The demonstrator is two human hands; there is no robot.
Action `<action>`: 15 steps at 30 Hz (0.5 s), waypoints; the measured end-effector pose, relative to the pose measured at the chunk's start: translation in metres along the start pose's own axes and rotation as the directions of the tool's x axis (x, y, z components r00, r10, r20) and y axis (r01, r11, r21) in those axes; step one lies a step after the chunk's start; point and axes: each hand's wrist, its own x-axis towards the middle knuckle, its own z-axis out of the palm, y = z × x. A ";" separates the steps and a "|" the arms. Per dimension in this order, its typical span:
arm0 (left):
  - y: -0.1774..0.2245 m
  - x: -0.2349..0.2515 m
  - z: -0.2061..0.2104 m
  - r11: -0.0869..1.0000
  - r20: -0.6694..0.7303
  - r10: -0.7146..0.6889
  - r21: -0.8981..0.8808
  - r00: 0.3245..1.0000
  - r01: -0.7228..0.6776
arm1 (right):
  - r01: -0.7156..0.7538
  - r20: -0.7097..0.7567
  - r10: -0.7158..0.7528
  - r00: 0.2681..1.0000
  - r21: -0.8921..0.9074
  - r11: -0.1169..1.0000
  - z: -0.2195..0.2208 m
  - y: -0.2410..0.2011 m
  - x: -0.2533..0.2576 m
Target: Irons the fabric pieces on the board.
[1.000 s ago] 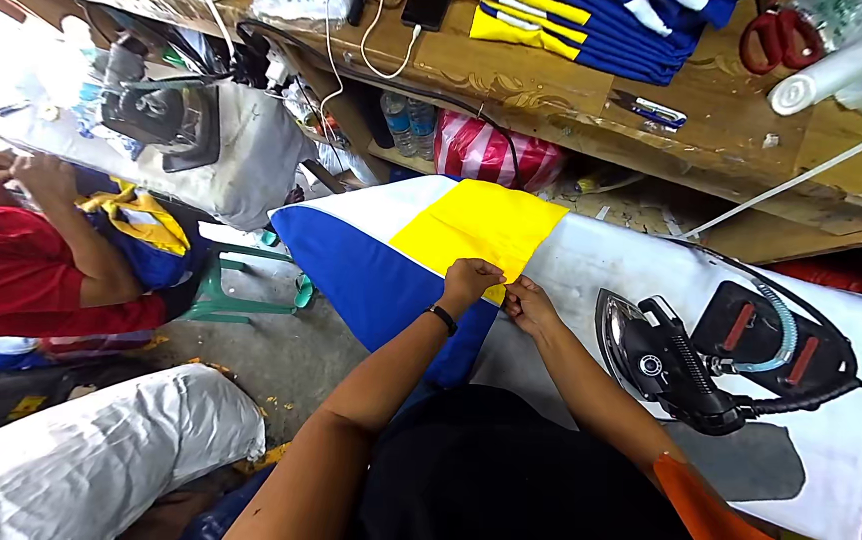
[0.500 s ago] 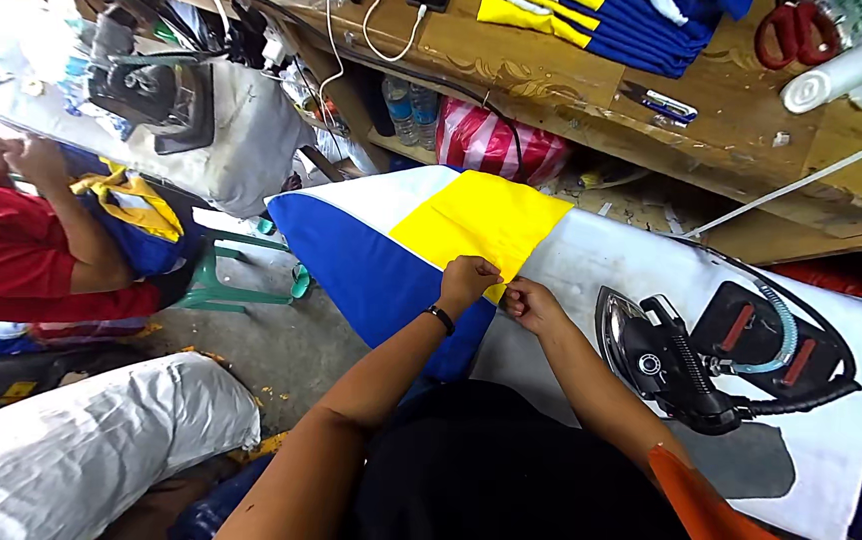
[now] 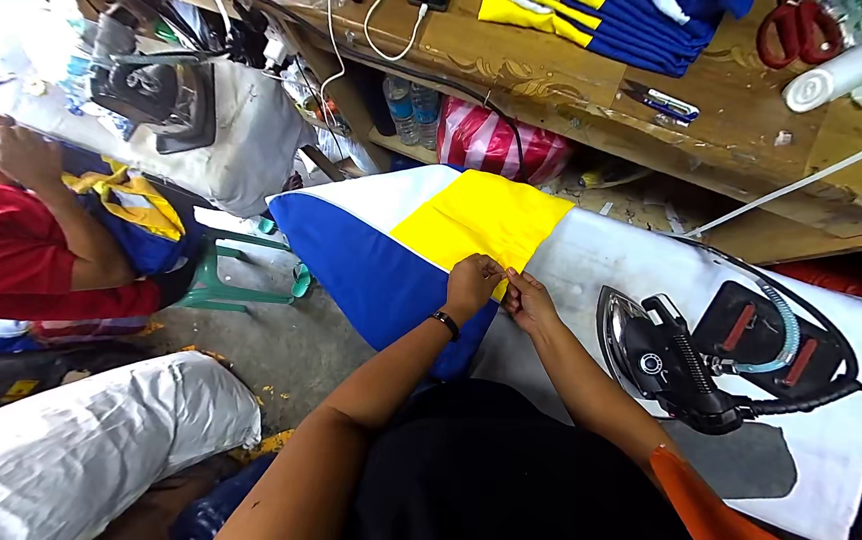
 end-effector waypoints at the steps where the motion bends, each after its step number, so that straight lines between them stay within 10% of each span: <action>1: -0.001 -0.001 0.002 0.999 -0.031 0.036 0.021 0.999 -0.035 | -0.022 -0.018 0.022 1.000 0.003 1.000 0.002 -0.001 -0.002; 9: -0.009 -0.021 0.011 0.970 -0.173 0.230 -0.034 0.958 -0.239 | 0.001 -0.041 0.003 0.999 0.108 0.994 0.003 -0.001 -0.004; 15: -0.012 -0.004 0.003 0.946 -0.030 -0.026 -0.324 0.999 0.015 | 0.114 0.027 -0.117 0.993 0.092 0.989 0.003 0.004 -0.002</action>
